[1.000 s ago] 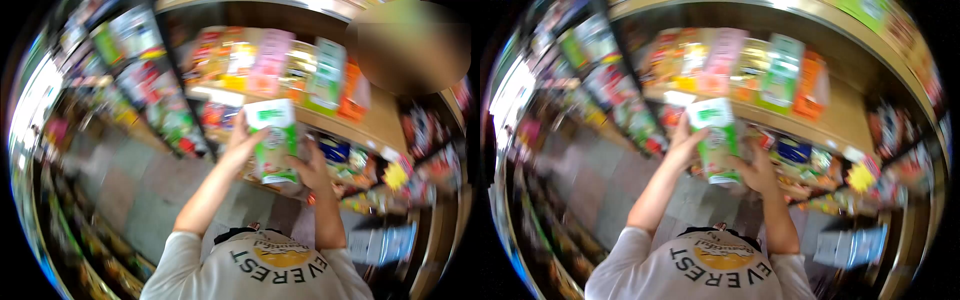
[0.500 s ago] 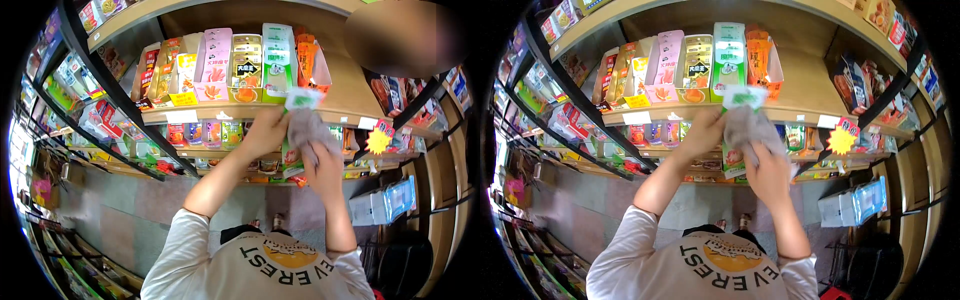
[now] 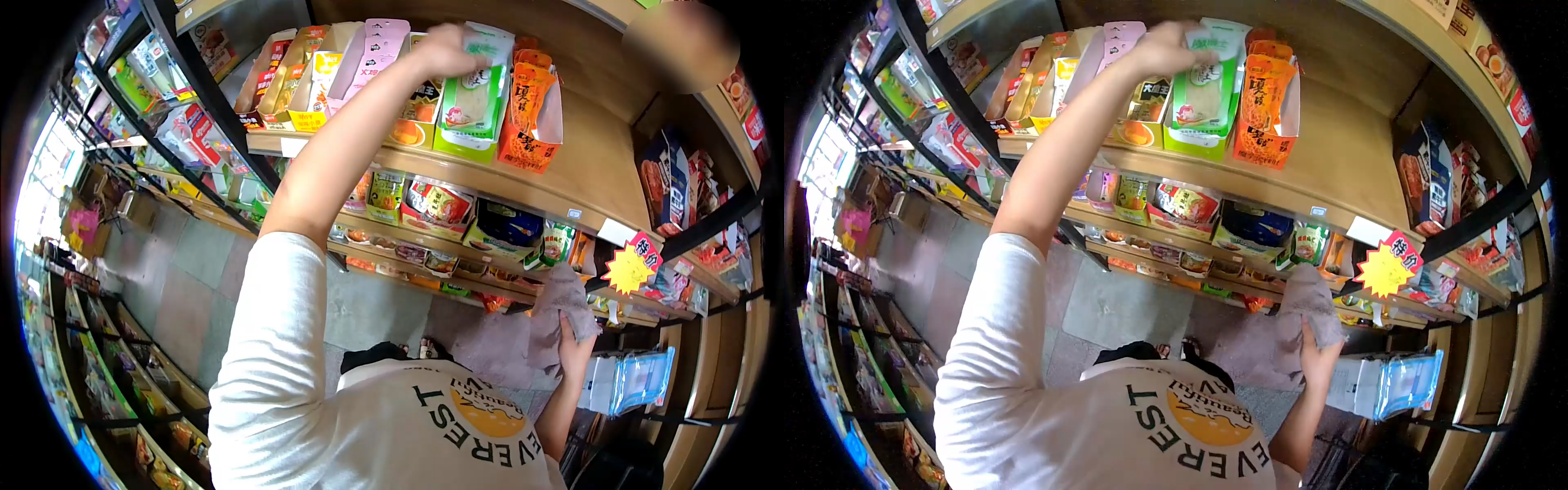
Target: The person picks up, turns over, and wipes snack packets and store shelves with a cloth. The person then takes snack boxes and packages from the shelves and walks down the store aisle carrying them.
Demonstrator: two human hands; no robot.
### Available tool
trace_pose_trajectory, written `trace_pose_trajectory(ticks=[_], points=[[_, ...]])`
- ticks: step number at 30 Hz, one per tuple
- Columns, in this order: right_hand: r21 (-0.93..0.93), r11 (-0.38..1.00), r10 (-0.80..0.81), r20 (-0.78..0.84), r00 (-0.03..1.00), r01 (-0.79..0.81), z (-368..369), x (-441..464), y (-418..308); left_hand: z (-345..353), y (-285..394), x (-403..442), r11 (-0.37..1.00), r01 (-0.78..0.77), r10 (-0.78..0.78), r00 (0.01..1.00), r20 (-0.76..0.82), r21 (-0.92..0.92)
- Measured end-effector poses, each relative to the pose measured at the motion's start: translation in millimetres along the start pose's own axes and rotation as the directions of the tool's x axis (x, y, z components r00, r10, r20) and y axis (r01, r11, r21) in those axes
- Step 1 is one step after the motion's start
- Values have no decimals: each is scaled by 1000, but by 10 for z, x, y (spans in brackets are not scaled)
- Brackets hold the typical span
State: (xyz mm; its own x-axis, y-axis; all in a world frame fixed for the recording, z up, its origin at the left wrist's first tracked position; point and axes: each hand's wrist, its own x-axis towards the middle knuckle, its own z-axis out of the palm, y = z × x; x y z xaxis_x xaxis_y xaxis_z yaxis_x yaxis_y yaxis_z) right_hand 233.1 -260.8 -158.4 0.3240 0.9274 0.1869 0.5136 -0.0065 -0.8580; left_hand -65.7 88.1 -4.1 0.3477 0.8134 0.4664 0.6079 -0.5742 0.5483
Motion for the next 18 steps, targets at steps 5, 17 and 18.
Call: trace_pose_trajectory(ticks=[5, 17, 18], points=[[115, 985, 132, 13, 991, -132, -20, 49, 279, -318, -224, -104, 811, 59, -1, 995, -99, 582], [-170, 880, -434, 95, 896, 444, -553, 1331, -425, -65, -4, -307, 580, 10, -235, 959, 156, 815], [-16, 916, -401, -67, 914, 401, -404, 1493, -768, -56, -88, -293, 588, 10, -172, 979, 113, 809]])
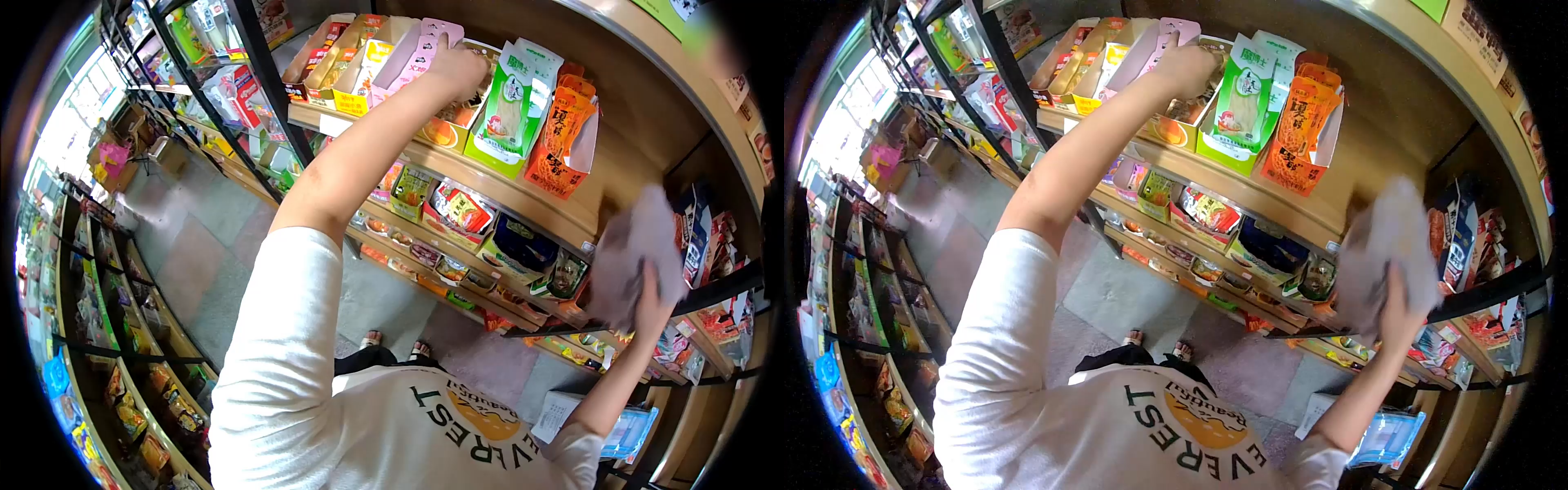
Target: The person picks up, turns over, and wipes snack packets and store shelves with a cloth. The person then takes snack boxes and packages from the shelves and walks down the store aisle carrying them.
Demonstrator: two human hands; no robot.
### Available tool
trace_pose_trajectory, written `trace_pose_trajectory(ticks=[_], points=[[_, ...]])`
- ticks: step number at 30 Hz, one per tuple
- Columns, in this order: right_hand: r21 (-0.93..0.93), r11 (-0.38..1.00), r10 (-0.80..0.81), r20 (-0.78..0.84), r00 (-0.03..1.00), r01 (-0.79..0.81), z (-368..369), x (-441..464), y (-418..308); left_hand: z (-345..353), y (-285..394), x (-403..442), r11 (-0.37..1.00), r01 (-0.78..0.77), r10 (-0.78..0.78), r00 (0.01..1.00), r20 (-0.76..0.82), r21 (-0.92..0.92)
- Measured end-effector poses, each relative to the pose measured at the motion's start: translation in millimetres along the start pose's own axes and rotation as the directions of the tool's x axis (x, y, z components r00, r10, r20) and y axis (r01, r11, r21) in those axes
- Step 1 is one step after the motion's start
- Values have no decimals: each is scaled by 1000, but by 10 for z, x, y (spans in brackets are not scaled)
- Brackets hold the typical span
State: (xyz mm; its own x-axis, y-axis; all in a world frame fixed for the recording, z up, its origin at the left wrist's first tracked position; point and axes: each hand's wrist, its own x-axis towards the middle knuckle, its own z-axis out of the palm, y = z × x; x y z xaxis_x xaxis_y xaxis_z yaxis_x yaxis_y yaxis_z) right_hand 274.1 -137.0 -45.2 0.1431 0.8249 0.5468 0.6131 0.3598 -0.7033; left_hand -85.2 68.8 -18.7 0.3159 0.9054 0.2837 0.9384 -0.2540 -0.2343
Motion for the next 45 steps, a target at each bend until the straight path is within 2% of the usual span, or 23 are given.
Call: trace_pose_trajectory(ticks=[1, 3, 4, 5, 6, 7, 8, 9, 10, 11, 13, 15, 16, 17, 18, 20, 21, 23, 26, 27, 32, 39, 45], points=[[-7, 1000, 16, 13, 1000, -15, 92, 289, -118, -34, -35, -30, 1000, -1, 1, 1000, -8, -5], [-144, 988, 93, 212, 973, -63, 284, 748, 22, -170, -145, -181, 963, -62, 32, 993, -117, -261], [-341, 940, 127, 365, 922, 6, 395, 882, 62, -309, -214, -345, 953, -101, 43, 978, -202, -286], [-463, 848, -14, 465, 885, 256, 444, 848, 31, -266, -339, -422, 891, -226, 65, 922, -381, -394], [-460, 846, -14, 487, 873, 270, 464, 828, -172, -217, -469, -481, 805, -363, 57, 835, -548, -469], [-459, 843, -10, 510, 860, 282, 516, 784, -426, -456, -461, -759, 752, -231, -107, 881, -460, -617], [-406, 890, -63, 343, 937, 208, 620, 682, -597, -500, -559, -936, 713, -275, -191, 809, -556, -645], [-421, 885, -52, 337, 940, 200, 713, 598, -726, -491, -709, -1088, 654, -369, -203, 755, -623, -660], [-188, 979, -27, 290, 957, 85, 820, 503, -841, -442, -837, -1235, 558, -435, -259, 717, -647, -707], [67, 997, 13, 246, 969, -30, 972, 380, -970, -367, -905, -1376, 242, -512, -370, 737, -566, -824], [277, 947, 53, 359, 932, -160, 1451, 67, -1378, -17, -1006, -1535, -226, -591, -400, 781, -480, -774], [405, 897, -32, 465, 884, -180, 2118, -213, -1587, 160, -850, -1704, -773, -391, -255, 913, -319, -500], [516, 753, 28, 593, 804, -407, 2468, -343, -1633, 314, -825, -1759, -881, -292, -213, 947, -240, -371], [566, 547, 52, 712, 701, -616, 2781, -450, -1672, 466, -816, -1801, -890, -293, -241, 953, -183, -351], [560, 535, 73, 715, 695, -633, 3002, -534, -1727, 611, -865, -1869, -899, -235, -193, 970, -147, -370], [462, 454, 78, 831, 551, -762, 3347, -625, -1813, 727, -1033, -1976, -910, -155, -125, 987, -102, -385], [462, 441, 97, 828, 553, -769, 3449, -648, -1831, 685, -1119, -2021, -903, -155, -164, 986, -12, -400], [543, 595, 4, 735, 678, -593, 3611, -686, -1870, 733, -1311, -2085, -902, -129, -178, 981, 81, -413], [571, 654, 41, 629, 777, -497, 3747, -702, -1957, 847, -1603, -2186, -819, 41, -136, 955, 263, -572], [557, 703, 54, 578, 815, -442, 3763, -696, -1970, 877, -1620, -2239, -791, 33, -197, 932, 304, -612], [571, 633, 175, 553, 815, -523, 3838, -697, -1975, 1019, -1782, -2551, -682, 181, -23, 963, 269, -709], [539, 614, 216, 588, 780, -576, 3944, -675, -1981, 821, -1858, -2649, -549, 250, -20, 950, 312, -798], [579, 511, 171, 656, 735, -636, 4014, -644, -2133, 862, -1941, -2820, -707, 198, -33, 950, 311, -679]])
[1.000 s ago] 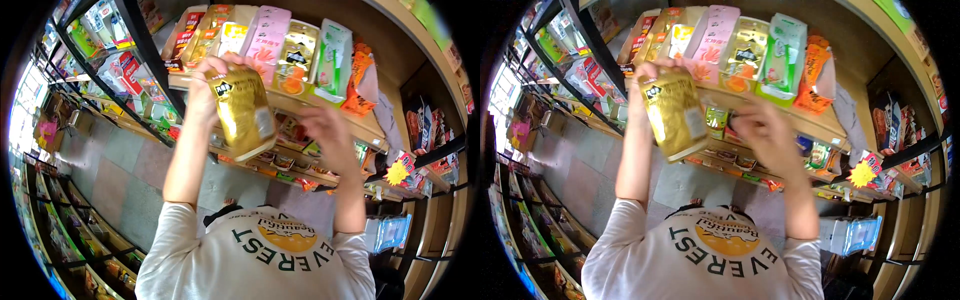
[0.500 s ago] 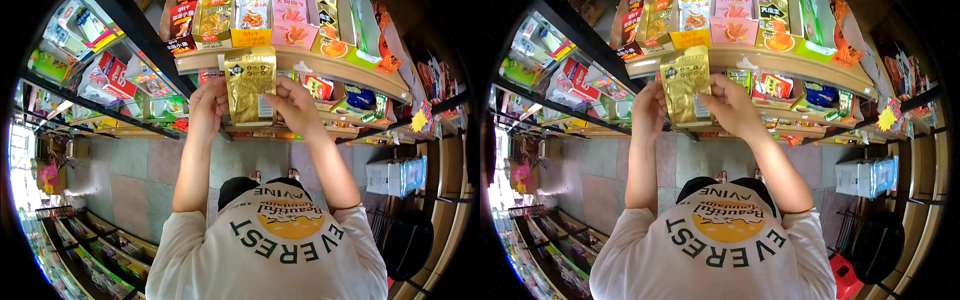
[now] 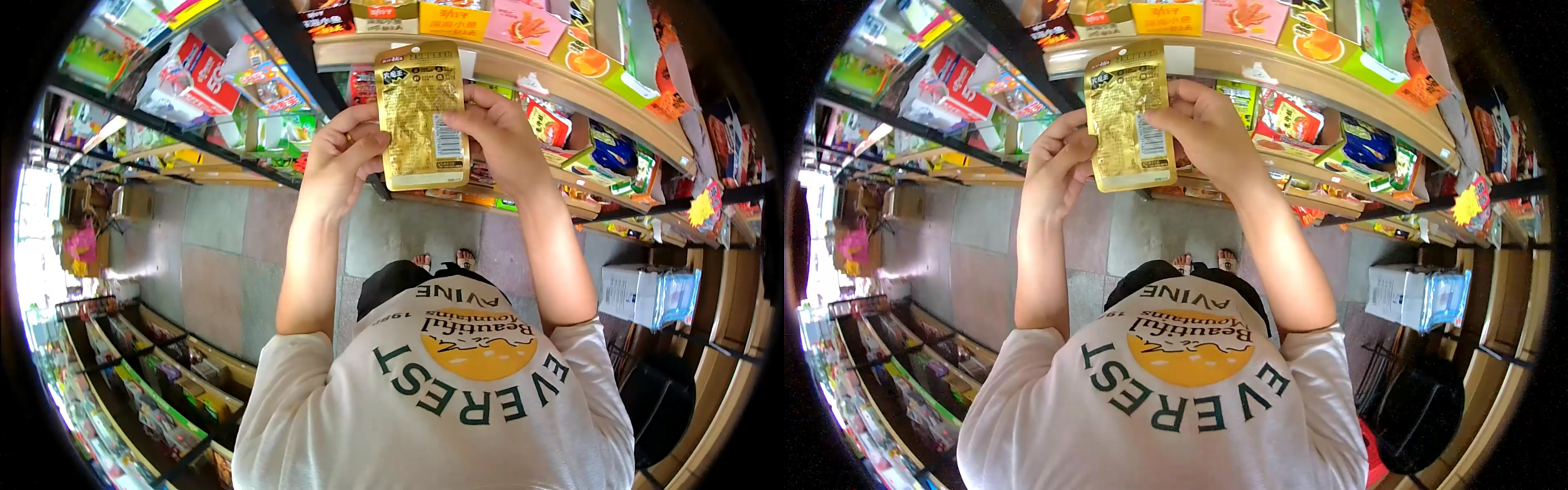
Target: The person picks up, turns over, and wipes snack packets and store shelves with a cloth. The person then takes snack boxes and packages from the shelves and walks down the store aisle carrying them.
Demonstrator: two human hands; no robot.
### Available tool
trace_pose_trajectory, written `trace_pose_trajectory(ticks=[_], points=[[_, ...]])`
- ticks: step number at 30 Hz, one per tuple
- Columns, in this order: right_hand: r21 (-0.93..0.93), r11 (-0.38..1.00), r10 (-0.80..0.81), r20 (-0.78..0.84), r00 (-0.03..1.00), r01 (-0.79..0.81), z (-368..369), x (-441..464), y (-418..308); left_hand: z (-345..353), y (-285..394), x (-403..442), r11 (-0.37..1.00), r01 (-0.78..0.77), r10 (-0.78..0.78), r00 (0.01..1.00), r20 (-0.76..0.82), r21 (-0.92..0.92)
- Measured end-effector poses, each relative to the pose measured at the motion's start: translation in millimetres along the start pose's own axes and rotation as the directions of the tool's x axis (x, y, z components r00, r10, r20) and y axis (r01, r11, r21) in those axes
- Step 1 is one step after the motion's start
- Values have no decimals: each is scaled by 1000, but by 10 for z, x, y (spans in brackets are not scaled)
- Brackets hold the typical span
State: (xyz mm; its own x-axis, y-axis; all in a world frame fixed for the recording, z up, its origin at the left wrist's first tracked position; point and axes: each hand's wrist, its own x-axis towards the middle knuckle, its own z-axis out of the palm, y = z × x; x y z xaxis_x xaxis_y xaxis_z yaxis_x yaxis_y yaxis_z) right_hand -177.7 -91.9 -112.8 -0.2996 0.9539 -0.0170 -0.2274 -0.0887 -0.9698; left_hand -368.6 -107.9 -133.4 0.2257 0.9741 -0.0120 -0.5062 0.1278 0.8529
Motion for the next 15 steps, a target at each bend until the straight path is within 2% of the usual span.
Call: trace_pose_trajectory(ticks=[10, 15], points=[[66, 997, 29, 179, 983, -42, -1, 65, -75, 188, 30, -238, 994, -108, 106, 985, -136, -9], [82, 995, 38, 236, 971, -59, -79, 47, -137, 378, 32, -290, 982, -162, 180, 961, -210, 99]])
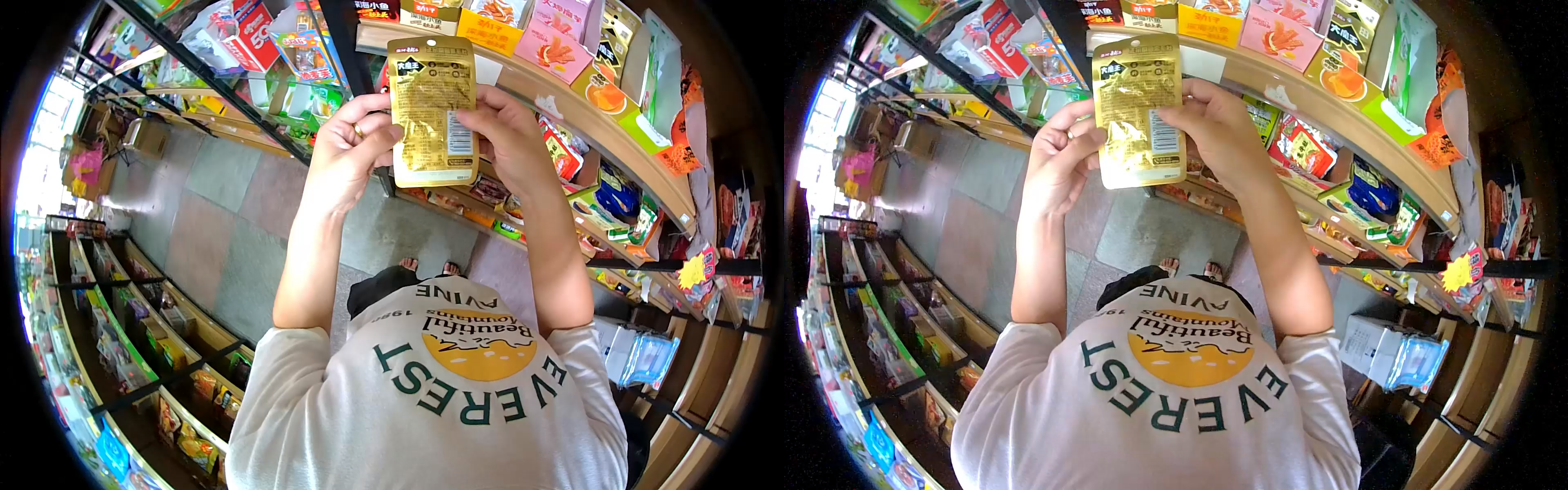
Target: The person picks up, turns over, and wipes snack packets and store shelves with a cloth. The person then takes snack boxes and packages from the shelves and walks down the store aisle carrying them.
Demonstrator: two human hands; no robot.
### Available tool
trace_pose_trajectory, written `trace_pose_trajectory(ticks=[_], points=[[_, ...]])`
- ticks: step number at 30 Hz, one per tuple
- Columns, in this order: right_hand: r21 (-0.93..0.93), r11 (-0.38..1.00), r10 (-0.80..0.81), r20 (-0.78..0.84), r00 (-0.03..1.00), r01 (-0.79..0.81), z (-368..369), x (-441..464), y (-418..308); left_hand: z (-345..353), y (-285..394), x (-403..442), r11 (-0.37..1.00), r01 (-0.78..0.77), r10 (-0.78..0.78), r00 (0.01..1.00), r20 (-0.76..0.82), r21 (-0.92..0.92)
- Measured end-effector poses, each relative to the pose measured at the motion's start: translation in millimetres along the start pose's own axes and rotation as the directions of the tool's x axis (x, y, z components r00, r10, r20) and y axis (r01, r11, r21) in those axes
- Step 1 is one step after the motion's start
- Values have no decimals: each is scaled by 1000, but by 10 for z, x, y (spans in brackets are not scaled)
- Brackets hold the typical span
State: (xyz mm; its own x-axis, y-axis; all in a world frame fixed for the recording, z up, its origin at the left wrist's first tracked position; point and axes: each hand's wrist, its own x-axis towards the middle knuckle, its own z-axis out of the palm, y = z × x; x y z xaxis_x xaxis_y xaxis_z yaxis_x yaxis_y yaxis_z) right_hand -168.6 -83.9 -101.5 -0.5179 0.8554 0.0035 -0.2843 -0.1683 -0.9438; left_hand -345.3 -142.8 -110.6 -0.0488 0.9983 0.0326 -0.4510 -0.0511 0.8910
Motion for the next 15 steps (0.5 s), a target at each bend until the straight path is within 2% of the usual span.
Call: trace_pose_trajectory(ticks=[4, 10, 12, 13, 14, 15], points=[[-3, 1000, -8, 80, 997, 8, -59, 13, -20, 100, 65, -79, 994, -93, 92, 995, 26, 60], [-7, 999, -42, 140, 989, 43, -32, 49, -69, 110, 101, -117, 985, -119, 122, 992, -12, 121], [-176, 978, -99, 105, 990, 116, 39, 51, -137, 66, 92, -149, 972, -148, 160, 986, -50, 182], [-366, 903, -248, -21, 968, 224, 17, 91, -43, 74, 68, -112, 957, -177, 198, 978, -71, 231], [-584, 748, -449, -95, 889, 315, 65, 16, -58, 41, 1, -101, 935, -197, 244, 961, -133, 295], [-744, 578, -565, -69, 822, 335, 70, -22, -144, 63, -74, -95, 912, -208, 287, 940, -186, 354]])
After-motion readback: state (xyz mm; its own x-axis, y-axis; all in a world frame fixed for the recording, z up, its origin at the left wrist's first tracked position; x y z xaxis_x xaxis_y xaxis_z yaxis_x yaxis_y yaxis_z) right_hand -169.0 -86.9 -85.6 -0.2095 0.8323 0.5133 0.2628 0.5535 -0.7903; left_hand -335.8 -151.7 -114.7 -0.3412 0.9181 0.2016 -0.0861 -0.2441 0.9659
